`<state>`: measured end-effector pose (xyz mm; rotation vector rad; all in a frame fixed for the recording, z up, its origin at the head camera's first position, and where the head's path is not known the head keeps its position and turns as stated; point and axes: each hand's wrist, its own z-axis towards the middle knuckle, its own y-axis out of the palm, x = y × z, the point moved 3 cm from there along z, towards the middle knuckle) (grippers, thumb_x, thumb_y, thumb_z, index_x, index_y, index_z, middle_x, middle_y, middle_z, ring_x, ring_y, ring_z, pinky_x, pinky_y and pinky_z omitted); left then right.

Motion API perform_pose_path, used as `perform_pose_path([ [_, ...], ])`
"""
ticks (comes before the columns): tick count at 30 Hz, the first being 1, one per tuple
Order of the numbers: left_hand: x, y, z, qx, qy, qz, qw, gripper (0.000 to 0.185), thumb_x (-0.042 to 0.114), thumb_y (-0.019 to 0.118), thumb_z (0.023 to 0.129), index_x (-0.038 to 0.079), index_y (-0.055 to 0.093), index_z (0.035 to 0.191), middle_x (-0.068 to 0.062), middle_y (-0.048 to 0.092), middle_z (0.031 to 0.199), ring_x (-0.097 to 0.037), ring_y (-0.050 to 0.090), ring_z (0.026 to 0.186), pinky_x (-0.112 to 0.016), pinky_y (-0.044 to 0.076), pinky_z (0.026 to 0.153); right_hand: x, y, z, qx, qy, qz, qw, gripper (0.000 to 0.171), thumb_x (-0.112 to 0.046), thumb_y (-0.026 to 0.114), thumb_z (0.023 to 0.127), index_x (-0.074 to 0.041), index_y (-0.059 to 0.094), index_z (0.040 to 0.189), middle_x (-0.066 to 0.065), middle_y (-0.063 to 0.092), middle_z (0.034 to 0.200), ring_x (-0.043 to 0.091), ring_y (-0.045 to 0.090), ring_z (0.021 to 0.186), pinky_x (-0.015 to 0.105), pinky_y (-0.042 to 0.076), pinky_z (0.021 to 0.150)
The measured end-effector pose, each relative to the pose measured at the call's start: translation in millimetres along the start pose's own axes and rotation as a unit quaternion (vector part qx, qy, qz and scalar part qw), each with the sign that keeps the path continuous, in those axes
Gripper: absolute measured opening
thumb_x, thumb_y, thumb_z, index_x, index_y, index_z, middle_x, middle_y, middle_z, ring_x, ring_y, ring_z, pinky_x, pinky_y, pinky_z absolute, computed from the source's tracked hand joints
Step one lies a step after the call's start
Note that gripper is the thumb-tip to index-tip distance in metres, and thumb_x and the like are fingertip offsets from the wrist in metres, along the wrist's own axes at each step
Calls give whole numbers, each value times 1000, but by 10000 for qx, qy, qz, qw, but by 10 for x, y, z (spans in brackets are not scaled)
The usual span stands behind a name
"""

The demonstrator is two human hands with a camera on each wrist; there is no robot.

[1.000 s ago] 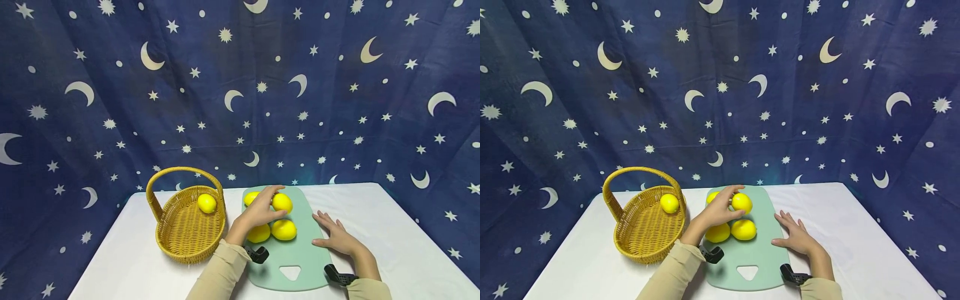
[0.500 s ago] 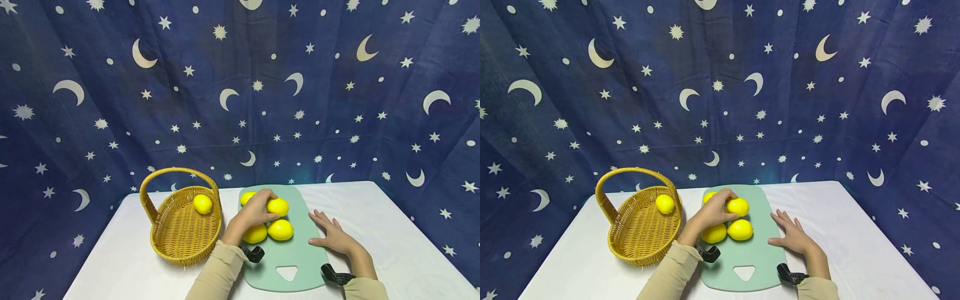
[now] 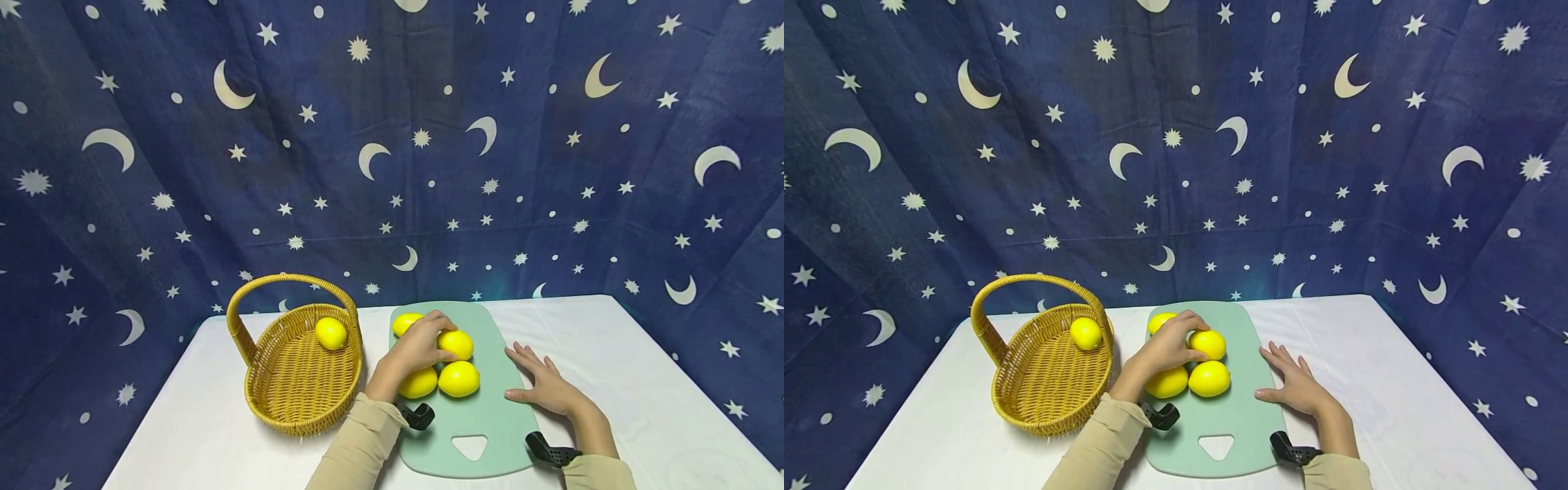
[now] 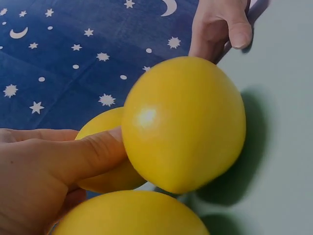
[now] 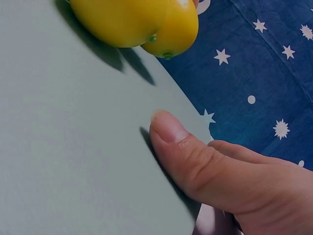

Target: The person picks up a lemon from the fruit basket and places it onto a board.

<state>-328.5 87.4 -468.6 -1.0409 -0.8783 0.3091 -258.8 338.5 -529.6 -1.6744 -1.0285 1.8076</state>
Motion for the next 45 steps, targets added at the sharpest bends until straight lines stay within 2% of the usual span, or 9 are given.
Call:
perform_pose_path([
  [5, -2, 41, 10, -17, 81, 246, 9997, 49, 33, 80, 76, 15, 65, 119, 5, 62, 112, -9, 58, 101, -22, 47, 92, 0, -4, -3, 0, 31, 12, 10000, 95, -45, 78, 69, -4, 36, 145, 26, 19, 154, 48, 6, 142, 63, -6, 112],
  [11, -8, 65, 9, -132, -123, 565, 9982, 50, 37, 78, 77, 16, 65, 120, 5, 63, 116, -11, 59, 106, -24, 47, 94, -9, -4, 6, -16, 36, -15, 10000, 95, -45, 78, 70, -3, 36, 145, 26, 19, 154, 48, 6, 142, 63, -6, 111],
  [17, 3, 50, -5, -232, -289, 918, 9951, 53, 43, 75, 78, 20, 63, 124, 6, 65, 118, -13, 60, 109, -35, 45, 96, -21, 1, 1, -18, 72, -30, 10000, 96, -45, 78, 69, -3, 36, 145, 27, 19, 154, 48, 7, 142, 64, -5, 111],
  [20, 7, 49, -6, -272, -381, 1039, 9935, 53, 45, 74, 78, 21, 63, 124, 8, 66, 118, -13, 60, 109, -37, 44, 94, -27, -2, -1, -9, 73, -31, 10000, 96, -45, 78, 69, -3, 36, 145, 27, 19, 154, 49, 7, 142, 64, -5, 111],
  [24, 7, 49, -5, -273, -424, 1162, 9919, 52, 47, 74, 78, 22, 65, 122, 8, 68, 116, -12, 61, 106, -33, 43, 87, -38, -7, -8, -7, 59, 5, 10000, 96, -45, 78, 69, -3, 37, 144, 27, 19, 154, 49, 7, 142, 64, -5, 111],
  [34, 19, 51, -17, -313, -494, 1125, 9919, 51, 49, 73, 78, 22, 64, 121, 9, 69, 110, -11, 61, 94, -28, 38, 80, -15, -11, -1, -10, -21, 22, 10000, 94, -43, 78, 71, -2, 36, 145, 28, 18, 154, 50, 6, 141, 64, -5, 111],
  [45, 34, 23, -38, -373, -522, 1048, 9924, 49, 46, 74, 78, 22, 65, 120, 9, 70, 108, -11, 61, 93, -29, 39, 80, -5, 0, -1, 17, -49, 27, 10000, 94, -43, 78, 70, -2, 37, 144, 28, 19, 153, 50, 7, 141, 64, -5, 111],
])
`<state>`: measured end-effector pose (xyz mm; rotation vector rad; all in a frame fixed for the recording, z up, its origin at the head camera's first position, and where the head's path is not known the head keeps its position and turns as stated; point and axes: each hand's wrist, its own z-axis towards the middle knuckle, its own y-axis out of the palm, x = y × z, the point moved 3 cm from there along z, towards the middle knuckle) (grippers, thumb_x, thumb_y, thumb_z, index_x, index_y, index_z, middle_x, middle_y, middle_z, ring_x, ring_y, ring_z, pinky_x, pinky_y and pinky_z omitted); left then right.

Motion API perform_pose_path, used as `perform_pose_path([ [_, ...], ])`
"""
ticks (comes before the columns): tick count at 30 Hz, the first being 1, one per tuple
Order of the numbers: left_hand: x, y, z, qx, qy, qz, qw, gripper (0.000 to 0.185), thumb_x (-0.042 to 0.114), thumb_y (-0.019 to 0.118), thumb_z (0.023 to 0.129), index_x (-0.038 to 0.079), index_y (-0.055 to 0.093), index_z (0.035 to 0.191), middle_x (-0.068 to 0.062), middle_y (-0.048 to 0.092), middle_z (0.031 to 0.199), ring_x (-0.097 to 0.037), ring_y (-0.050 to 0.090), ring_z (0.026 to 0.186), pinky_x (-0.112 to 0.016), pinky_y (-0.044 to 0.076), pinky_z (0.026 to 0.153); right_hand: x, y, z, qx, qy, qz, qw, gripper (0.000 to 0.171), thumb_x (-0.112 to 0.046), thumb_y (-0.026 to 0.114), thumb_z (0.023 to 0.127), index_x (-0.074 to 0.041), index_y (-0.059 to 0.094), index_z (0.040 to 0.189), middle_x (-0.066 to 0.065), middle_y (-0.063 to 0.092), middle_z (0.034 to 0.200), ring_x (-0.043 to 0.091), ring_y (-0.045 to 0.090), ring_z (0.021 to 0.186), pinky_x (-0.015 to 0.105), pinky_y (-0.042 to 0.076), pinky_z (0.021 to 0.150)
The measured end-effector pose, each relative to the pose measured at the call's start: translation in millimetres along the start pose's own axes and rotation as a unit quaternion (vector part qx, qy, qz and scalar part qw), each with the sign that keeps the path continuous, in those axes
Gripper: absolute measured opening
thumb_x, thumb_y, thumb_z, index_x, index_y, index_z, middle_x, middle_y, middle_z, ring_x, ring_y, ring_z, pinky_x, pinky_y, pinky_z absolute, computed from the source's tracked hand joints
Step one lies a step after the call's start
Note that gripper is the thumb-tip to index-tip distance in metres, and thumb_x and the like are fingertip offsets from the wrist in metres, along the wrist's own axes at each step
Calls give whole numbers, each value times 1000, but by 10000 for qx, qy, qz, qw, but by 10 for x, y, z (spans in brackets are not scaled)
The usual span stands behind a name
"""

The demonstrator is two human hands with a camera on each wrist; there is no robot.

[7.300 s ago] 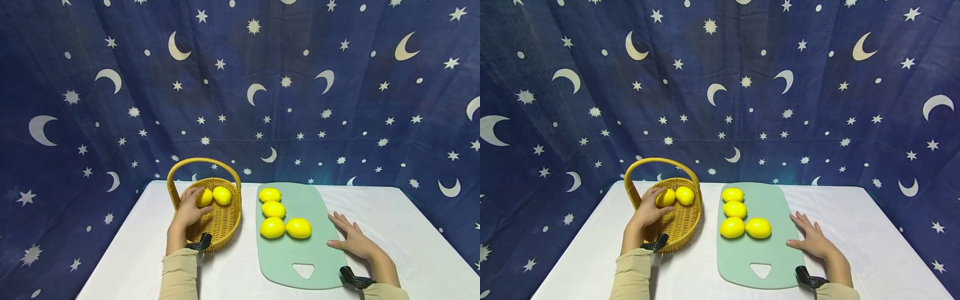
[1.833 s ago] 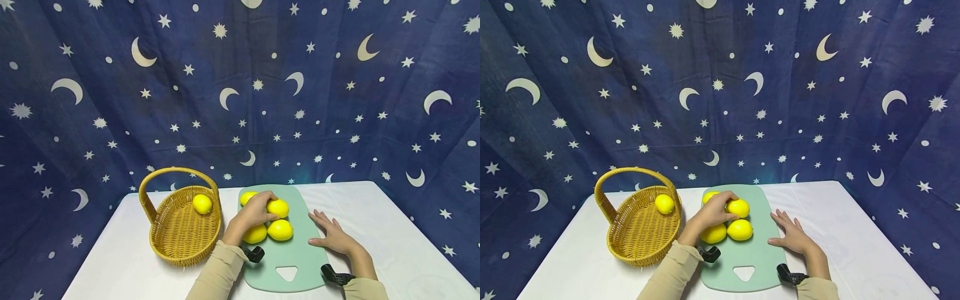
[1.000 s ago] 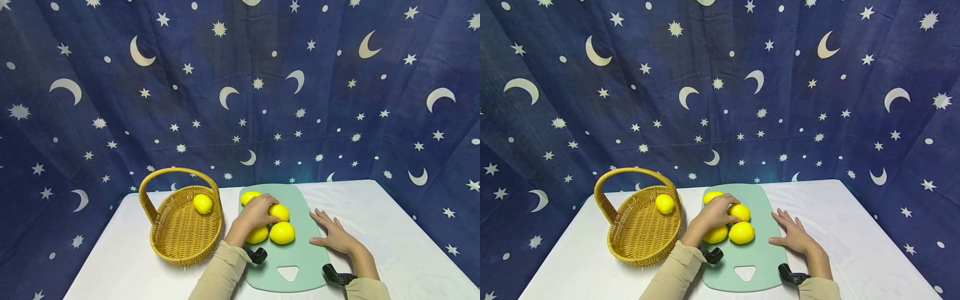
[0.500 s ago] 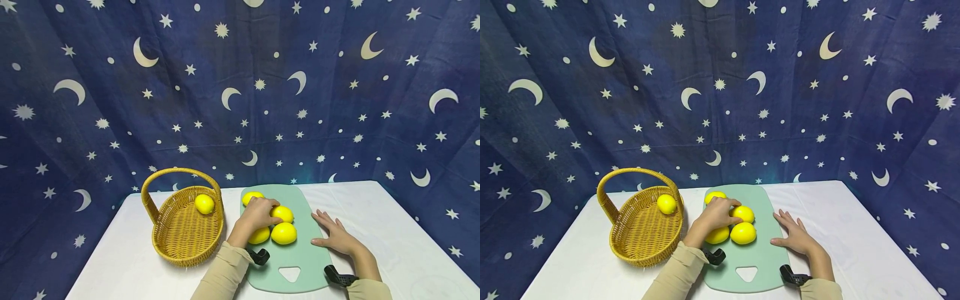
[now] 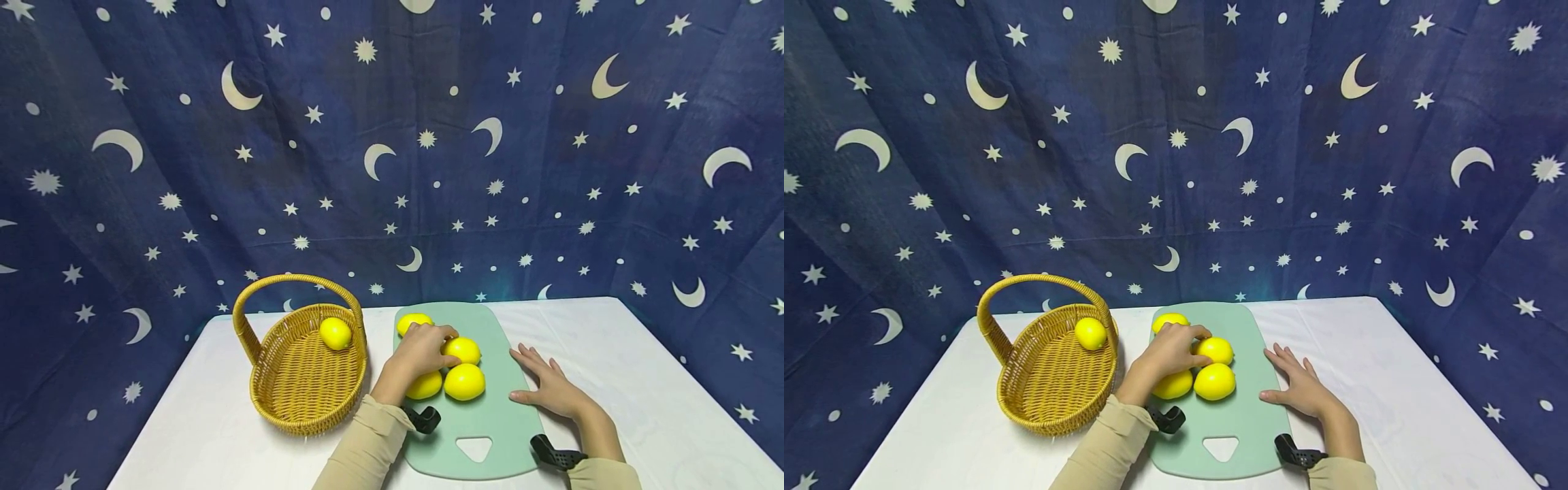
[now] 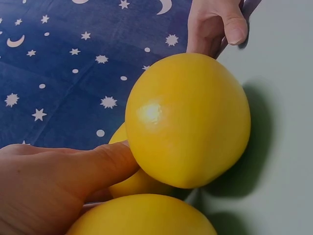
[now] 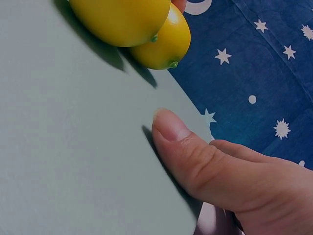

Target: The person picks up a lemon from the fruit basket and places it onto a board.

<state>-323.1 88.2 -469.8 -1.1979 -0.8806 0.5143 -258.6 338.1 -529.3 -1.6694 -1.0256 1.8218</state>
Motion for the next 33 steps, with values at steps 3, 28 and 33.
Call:
perform_pose_path([
  [3, -1, -16, -9, -5, -28, -23, 10000, 49, 45, 74, 79, 23, 64, 121, 9, 70, 107, -11, 61, 93, -30, 40, 82, -14, -5, 2, 19, -40, 6, 10000, 94, -43, 78, 70, -2, 37, 144, 28, 19, 153, 50, 7, 141, 64, -5, 111],
  [28, 64, -453, -335, 504, 161, -321, 9981, 40, 38, 69, 85, 23, 64, 122, 9, 66, 119, -10, 62, 104, -33, 45, 94, -13, 28, 25, -55, -25, 64, 10000, 94, -43, 78, 71, -2, 37, 144, 28, 19, 153, 50, 6, 141, 64, -6, 111],
  [33, 35, -583, -560, 418, 400, -933, 9940, 39, 35, 67, 87, 20, 63, 123, 6, 65, 121, -11, 58, 114, -30, 46, 99, 3, 0, -15, -56, -7, 74, 10000, 93, -42, 78, 71, -1, 37, 144, 29, 19, 153, 51, 7, 141, 65, -6, 110],
])
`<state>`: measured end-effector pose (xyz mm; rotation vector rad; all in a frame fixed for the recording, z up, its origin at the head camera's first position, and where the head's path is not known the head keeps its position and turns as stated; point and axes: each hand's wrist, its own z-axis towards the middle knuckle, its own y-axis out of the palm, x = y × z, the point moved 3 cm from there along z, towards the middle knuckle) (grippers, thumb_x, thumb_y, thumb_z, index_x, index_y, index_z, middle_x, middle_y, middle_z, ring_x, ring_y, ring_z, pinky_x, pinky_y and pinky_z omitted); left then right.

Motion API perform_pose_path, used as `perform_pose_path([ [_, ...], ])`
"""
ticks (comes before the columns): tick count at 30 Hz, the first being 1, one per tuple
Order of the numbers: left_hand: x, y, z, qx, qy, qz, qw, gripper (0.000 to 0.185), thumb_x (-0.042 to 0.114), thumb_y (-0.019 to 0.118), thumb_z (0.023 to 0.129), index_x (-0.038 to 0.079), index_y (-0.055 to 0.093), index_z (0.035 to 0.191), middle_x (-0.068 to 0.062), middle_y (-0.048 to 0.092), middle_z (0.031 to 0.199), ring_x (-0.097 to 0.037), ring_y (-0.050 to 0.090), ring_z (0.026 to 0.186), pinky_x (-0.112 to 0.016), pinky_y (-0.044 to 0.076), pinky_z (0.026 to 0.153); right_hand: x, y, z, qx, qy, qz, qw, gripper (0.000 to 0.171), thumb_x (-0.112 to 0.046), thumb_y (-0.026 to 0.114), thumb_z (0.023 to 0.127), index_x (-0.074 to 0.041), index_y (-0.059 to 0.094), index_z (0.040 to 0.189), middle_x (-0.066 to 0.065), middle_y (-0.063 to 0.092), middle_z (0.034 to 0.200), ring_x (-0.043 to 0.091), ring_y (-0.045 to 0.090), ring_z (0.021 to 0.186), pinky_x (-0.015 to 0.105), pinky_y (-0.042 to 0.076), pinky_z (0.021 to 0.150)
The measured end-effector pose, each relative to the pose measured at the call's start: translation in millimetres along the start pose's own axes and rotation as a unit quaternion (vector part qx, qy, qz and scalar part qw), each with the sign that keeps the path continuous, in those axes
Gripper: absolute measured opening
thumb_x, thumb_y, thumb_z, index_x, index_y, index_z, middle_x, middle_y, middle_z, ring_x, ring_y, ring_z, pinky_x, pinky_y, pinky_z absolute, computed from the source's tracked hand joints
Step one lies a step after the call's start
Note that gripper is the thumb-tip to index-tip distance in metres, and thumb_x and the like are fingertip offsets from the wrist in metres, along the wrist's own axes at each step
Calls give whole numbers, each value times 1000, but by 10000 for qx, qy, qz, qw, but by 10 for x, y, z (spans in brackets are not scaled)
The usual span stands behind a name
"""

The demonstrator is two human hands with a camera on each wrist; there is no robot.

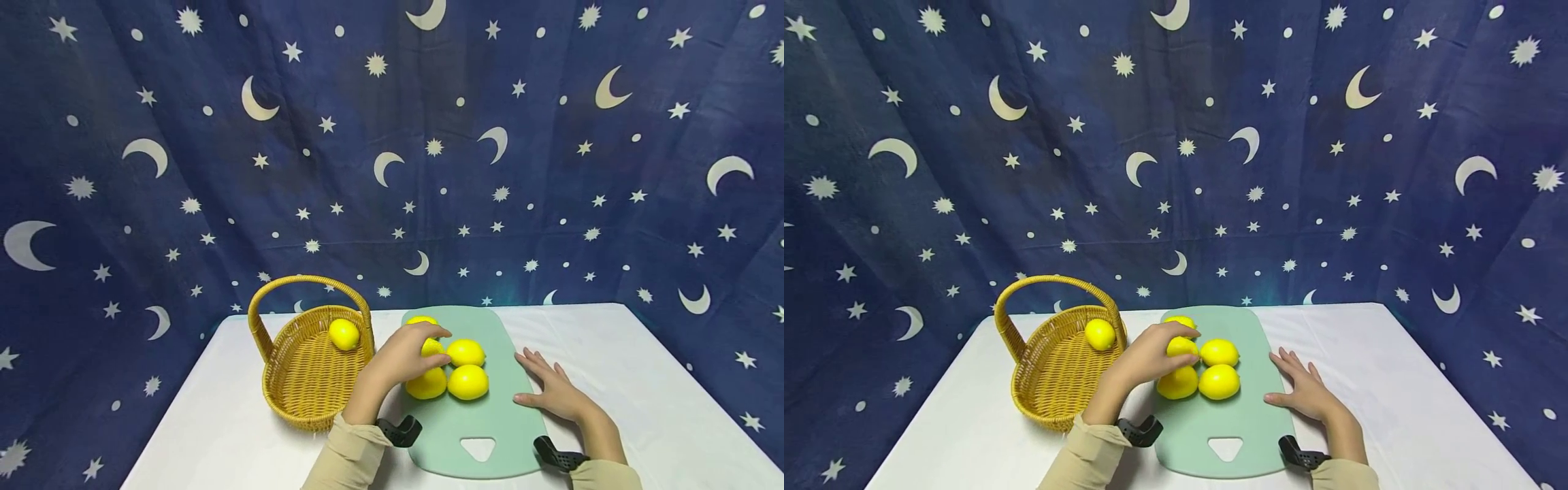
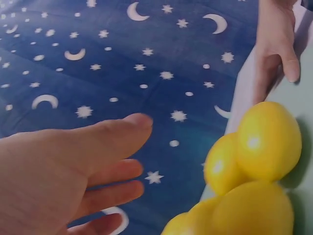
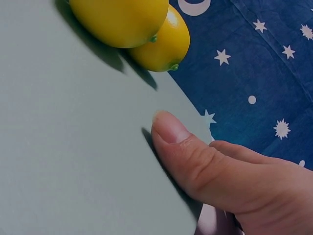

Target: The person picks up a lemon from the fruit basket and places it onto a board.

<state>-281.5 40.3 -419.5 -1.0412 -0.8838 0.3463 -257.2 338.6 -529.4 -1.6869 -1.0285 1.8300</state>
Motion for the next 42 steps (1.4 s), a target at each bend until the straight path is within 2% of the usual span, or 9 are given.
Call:
perform_pose_path([
  [8, -204, -349, -431, -270, 109, -1200, 9923, 42, 31, 72, 84, 17, 63, 122, 7, 65, 120, -13, 59, 111, -37, 46, 98, 29, -3, -13, 14, -9, 28, 10000, 93, -42, 78, 71, -1, 36, 144, 30, 18, 152, 51, 6, 140, 66, -6, 110],
  [12, -465, -553, -643, -599, 29, -1694, 9837, 42, 32, 72, 83, 19, 63, 122, 8, 64, 118, -13, 60, 107, -42, 48, 96, 41, 16, -16, 1, 1, 45, 10000, 93, -42, 77, 71, 0, 36, 144, 30, 18, 152, 51, 6, 140, 66, -6, 110],
  [15, -726, -651, -792, -552, -31, -2119, 9757, 41, 26, 72, 85, 14, 62, 123, -1, 65, 119, -23, 62, 108, -45, 48, 96, 42, 35, -21, -28, 24, 55, 10000, 93, -42, 77, 71, -1, 36, 144, 30, 17, 153, 51, 6, 140, 66, -6, 110],
  [18, -1003, -675, -894, -141, -231, -2409, 9702, 40, 19, 70, 86, 7, 60, 123, -12, 64, 120, -33, 60, 112, -46, 48, 96, 32, 53, -29, -27, 35, 65, 10000, 93, -42, 78, 71, 0, 36, 144, 30, 18, 152, 51, 6, 140, 66, -6, 110],
  [22, -1300, -648, -941, 682, -822, -2559, 9608, 44, 17, 67, 88, 3, 55, 128, -20, 59, 127, -37, 54, 119, -50, 45, 99, 9, 86, -26, -60, 24, 99, 9999, 94, -41, 78, 70, 0, 36, 144, 30, 18, 152, 52, 5, 140, 66, -6, 110],
  [26, -1476, -636, -935, 1373, -1354, -2706, 9432, 48, 15, 63, 91, 2, 49, 135, -21, 50, 137, -37, 45, 129, -53, 39, 104, -6, 117, -11, -99, 44, 131, 9999, 95, -43, 78, 71, 0, 35, 144, 30, 17, 153, 51, 5, 140, 65, -8, 110],
  [29, -1549, -637, -945, 1578, -1622, -2689, 9362, 50, 13, 62, 92, 5, 45, 138, -18, 44, 143, -36, 38, 135, -53, 36, 107, -16, 122, 2, -71, 38, 142, 9999, 96, -44, 77, 70, 0, 35, 144, 30, 16, 153, 51, 4, 141, 64, -8, 110],
  [36, -1610, -523, -970, 888, -1782, -1982, 9597, 66, 14, 65, 88, 10, 34, 146, -17, 29, 153, -40, 24, 141, -59, 24, 111, -30, 90, 22, -102, -33, 68, 9999, 95, -44, 77, 71, -1, 35, 145, 29, 17, 153, 51, 5, 141, 65, -7, 110],
  [42, -1583, -412, -906, 429, -1634, -1691, 9710, 72, 13, 66, 87, 13, 30, 149, -14, 26, 155, -38, 22, 143, -57, 20, 114, -16, 23, 2, -24, -84, 61, 9999, 94, -41, 78, 71, 1, 36, 143, 31, 17, 152, 53, 6, 139, 66, -7, 109],
])
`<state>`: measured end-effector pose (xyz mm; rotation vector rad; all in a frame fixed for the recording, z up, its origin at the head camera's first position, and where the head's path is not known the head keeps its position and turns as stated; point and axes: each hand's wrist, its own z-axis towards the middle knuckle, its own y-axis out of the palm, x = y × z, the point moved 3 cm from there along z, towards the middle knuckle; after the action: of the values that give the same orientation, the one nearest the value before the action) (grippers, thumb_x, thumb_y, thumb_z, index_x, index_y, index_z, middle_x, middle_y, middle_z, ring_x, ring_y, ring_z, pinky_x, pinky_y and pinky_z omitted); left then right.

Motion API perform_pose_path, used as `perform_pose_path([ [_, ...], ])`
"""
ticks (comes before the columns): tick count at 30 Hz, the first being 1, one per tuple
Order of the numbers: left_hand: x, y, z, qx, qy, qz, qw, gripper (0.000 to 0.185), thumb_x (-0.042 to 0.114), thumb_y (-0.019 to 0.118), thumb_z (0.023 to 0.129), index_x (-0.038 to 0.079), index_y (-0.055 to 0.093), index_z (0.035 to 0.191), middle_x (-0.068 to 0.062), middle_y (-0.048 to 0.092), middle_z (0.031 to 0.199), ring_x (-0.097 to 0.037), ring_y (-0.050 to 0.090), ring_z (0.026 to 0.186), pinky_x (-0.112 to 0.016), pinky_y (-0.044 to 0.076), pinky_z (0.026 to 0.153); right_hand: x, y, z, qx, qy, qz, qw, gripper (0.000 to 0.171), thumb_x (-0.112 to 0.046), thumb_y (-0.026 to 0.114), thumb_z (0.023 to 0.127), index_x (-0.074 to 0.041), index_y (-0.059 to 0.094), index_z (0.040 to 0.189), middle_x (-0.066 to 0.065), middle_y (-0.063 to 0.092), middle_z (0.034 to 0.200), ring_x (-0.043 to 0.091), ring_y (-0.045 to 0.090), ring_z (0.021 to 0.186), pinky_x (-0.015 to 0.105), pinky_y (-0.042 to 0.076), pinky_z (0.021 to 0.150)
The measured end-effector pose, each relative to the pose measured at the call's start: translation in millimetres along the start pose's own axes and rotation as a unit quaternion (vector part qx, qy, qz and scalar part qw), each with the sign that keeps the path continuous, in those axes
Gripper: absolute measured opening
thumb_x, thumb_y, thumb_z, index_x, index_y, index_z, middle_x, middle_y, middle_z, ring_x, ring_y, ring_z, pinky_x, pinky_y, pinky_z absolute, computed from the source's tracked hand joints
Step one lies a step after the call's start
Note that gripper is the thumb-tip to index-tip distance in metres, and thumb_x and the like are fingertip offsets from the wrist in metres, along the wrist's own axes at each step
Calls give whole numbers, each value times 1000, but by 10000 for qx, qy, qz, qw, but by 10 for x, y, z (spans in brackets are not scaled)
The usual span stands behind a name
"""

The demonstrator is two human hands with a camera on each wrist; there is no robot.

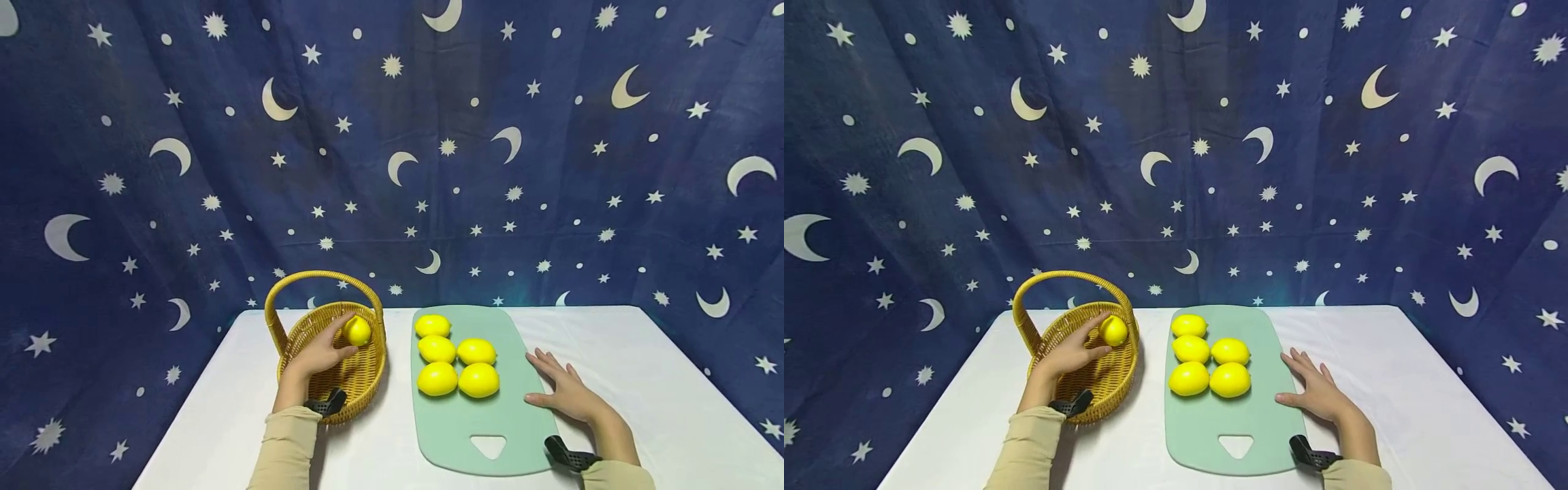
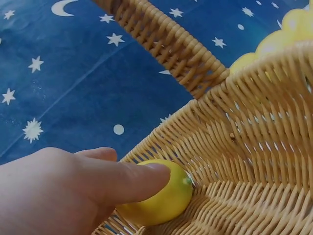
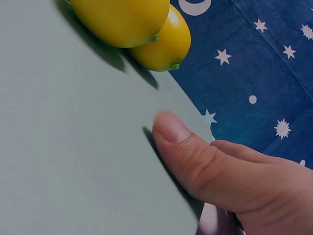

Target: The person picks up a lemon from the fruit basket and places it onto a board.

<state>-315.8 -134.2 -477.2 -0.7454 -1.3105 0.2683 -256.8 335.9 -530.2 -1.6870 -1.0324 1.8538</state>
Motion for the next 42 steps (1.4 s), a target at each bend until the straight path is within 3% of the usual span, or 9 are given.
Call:
perform_pose_path([
  [8, 18, 64, 42, 191, 21, 390, 9991, 63, 5, 67, 84, 6, 43, 142, -18, 38, 141, -39, 39, 131, -56, 33, 108, 33, -10, -30, -56, 69, 106, 9999, 94, -40, 78, 72, 2, 35, 143, 31, 15, 152, 53, 4, 140, 66, -10, 109],
  [12, 13, 69, 34, 240, -181, 355, 9989, 58, 7, 69, 84, 8, 49, 138, -19, 38, 137, -40, 38, 130, -57, 34, 106, 37, -6, -36, -58, 77, 112, 9999, 93, -40, 78, 72, 2, 35, 143, 31, 16, 152, 53, 4, 140, 66, -10, 109],
  [19, -15, 44, 28, 366, -173, 394, 9984, 54, 11, 72, 83, 11, 53, 134, -15, 46, 142, -40, 35, 136, -57, 30, 109, 10, -3, -27, -40, 59, 48, 10000, 93, -40, 78, 71, 2, 36, 143, 32, 17, 152, 53, 5, 139, 66, -8, 109],
  [24, -9, 42, 16, 427, -205, 534, 9974, 52, 9, 73, 82, 13, 58, 131, -13, 51, 125, -36, 49, 120, -54, 39, 103, -12, 1, -23, -10, 52, 27, 10000, 93, -40, 78, 71, 2, 36, 143, 32, 17, 152, 53, 5, 139, 66, -8, 109],
  [30, 66, 53, -5, 287, -274, 734, 9965, 49, 8, 74, 80, 15, 62, 127, -8, 49, 116, -25, 52, 106, -46, 43, 98, 6, 0, -17, -7, 39, 3, 10000, 93, -40, 78, 72, 1, 35, 143, 32, 17, 152, 53, 5, 139, 66, -8, 109],
  [37, 112, 39, -20, 176, -73, 903, 9957, 45, 10, 76, 78, 17, 65, 122, -11, 55, 124, -33, 50, 120, -51, 39, 103, -12, -14, -21, -25, 81, 9, 10000, 93, -41, 77, 72, 1, 35, 144, 31, 16, 152, 52, 5, 140, 65, -9, 109],
  [42, 93, 37, -23, 46, 54, 950, 9955, 46, 14, 79, 76, 17, 65, 120, -9, 59, 117, -30, 53, 114, -48, 42, 99, -8, -20, -11, -44, 109, -8, 9999, 94, -41, 78, 72, 0, 35, 144, 31, 16, 152, 52, 4, 140, 65, -8, 110],
])
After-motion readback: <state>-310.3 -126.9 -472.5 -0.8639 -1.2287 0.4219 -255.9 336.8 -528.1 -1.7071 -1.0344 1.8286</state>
